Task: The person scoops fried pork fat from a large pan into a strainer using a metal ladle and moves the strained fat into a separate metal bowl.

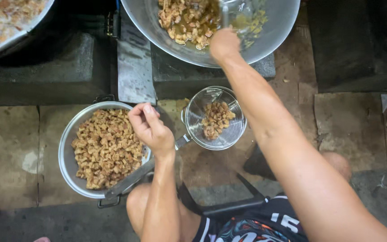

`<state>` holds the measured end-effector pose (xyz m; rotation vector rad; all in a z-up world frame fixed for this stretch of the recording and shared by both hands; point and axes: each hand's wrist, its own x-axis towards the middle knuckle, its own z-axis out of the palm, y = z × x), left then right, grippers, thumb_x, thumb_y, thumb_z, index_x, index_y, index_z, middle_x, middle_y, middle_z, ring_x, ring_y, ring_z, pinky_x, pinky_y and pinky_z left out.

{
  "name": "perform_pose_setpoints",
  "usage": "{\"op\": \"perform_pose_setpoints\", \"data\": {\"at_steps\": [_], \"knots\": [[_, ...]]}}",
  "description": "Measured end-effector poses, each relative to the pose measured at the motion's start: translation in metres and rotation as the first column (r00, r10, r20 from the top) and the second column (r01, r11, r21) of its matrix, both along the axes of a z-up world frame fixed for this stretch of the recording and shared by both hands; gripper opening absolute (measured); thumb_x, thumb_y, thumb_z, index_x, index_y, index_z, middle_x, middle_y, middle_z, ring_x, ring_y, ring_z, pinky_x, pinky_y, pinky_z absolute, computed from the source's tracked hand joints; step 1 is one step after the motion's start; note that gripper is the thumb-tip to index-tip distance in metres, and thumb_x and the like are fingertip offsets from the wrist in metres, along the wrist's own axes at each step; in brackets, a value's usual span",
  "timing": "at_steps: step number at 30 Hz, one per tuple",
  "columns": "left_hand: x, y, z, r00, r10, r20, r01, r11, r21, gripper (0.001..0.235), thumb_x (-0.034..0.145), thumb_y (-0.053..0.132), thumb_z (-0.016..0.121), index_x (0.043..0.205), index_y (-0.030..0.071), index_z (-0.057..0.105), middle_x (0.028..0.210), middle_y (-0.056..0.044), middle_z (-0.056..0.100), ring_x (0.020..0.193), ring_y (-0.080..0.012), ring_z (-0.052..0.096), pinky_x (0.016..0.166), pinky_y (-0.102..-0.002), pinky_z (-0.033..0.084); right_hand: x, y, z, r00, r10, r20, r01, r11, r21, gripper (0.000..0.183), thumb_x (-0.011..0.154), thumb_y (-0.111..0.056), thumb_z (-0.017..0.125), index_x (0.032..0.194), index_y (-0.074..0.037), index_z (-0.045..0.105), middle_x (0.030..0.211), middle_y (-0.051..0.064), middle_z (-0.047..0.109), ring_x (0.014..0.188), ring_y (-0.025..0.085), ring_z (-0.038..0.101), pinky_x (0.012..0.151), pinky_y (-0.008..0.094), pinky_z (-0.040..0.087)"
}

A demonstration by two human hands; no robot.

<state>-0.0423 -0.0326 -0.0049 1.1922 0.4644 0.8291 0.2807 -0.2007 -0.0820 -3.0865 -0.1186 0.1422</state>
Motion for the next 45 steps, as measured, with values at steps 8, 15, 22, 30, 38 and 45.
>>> {"op": "perform_pose_setpoints", "data": {"at_steps": [8, 15, 22, 30, 38, 45], "knots": [[-0.011, 0.018, 0.007, 1.000, 0.011, 0.016, -0.011, 0.999, -0.032, 0.014, 0.112, 0.021, 0.053, 0.108, 0.008, 0.053, 0.084, 0.003, 0.049, 0.065, -0.0021, 0.039, 0.054, -0.019, 0.030, -0.031, 0.050, 0.055, 0.987, 0.029, -0.159, -0.003, 0.987, 0.162, 0.029, 0.084, -0.013, 0.067, 0.106, 0.005, 0.075, 0.105, 0.028, 0.070, 0.097, 0.040, 0.070, 0.083, 0.047, 0.057], [-0.007, 0.017, 0.011, 1.000, 0.010, 0.022, -0.010, 1.000, -0.020, 0.014, 0.113, 0.022, 0.053, 0.107, 0.009, 0.053, 0.083, 0.003, 0.049, 0.066, -0.0018, 0.038, 0.055, -0.018, 0.029, -0.066, 0.040, 0.090, 0.894, 0.103, -0.437, 0.162, 0.833, 0.529, 0.018, 0.088, -0.005, 0.056, 0.095, 0.008, 0.066, 0.067, 0.019, 0.065, 0.048, 0.024, 0.062, 0.041, 0.040, 0.047], [0.000, 0.018, 0.007, 1.000, 0.011, 0.028, -0.010, 0.999, -0.041, 0.013, 0.112, 0.021, 0.053, 0.106, 0.010, 0.052, 0.084, 0.003, 0.049, 0.065, -0.0020, 0.038, 0.052, -0.018, 0.029, -0.046, 0.052, 0.079, 0.771, 0.100, -0.629, 0.551, 0.390, 0.737, 0.013, 0.095, -0.009, 0.062, 0.084, -0.002, 0.061, 0.059, 0.002, 0.053, 0.041, 0.010, 0.046, 0.036, 0.028, 0.037], [0.011, 0.018, 0.009, 1.000, -0.002, 0.006, 0.003, 0.997, -0.075, 0.013, 0.112, 0.022, 0.052, 0.107, 0.010, 0.053, 0.082, 0.003, 0.049, 0.065, -0.0015, 0.038, 0.050, -0.017, 0.027, -0.046, 0.035, 0.085, 0.680, 0.184, -0.710, 0.672, 0.230, 0.704, 0.022, 0.098, -0.014, 0.064, 0.080, -0.007, 0.054, 0.060, -0.003, 0.051, 0.043, 0.004, 0.043, 0.035, 0.022, 0.032], [0.029, 0.004, 0.004, 0.997, -0.030, 0.070, 0.035, 0.997, -0.069, 0.015, 0.113, 0.025, 0.051, 0.109, 0.011, 0.053, 0.084, 0.004, 0.050, 0.068, -0.0022, 0.042, 0.052, -0.018, 0.032, -0.131, -0.039, 0.118, 0.707, 0.172, -0.686, 0.654, 0.211, 0.727, 0.009, 0.097, -0.014, 0.062, 0.092, -0.010, 0.055, 0.063, -0.004, 0.049, 0.042, 0.003, 0.039, 0.033, 0.022, 0.029], [0.044, 0.000, -0.005, 0.983, -0.057, 0.177, 0.066, 0.997, -0.047, 0.018, 0.115, 0.027, 0.049, 0.111, 0.010, 0.053, 0.082, 0.003, 0.048, 0.068, -0.0039, 0.041, 0.054, -0.019, 0.030, -0.251, -0.126, 0.204, 0.749, 0.152, -0.644, 0.598, 0.264, 0.757, 0.035, 0.094, -0.019, 0.063, 0.128, -0.011, 0.063, 0.064, -0.008, 0.048, 0.042, 0.001, 0.040, 0.030, 0.020, 0.026]]}}
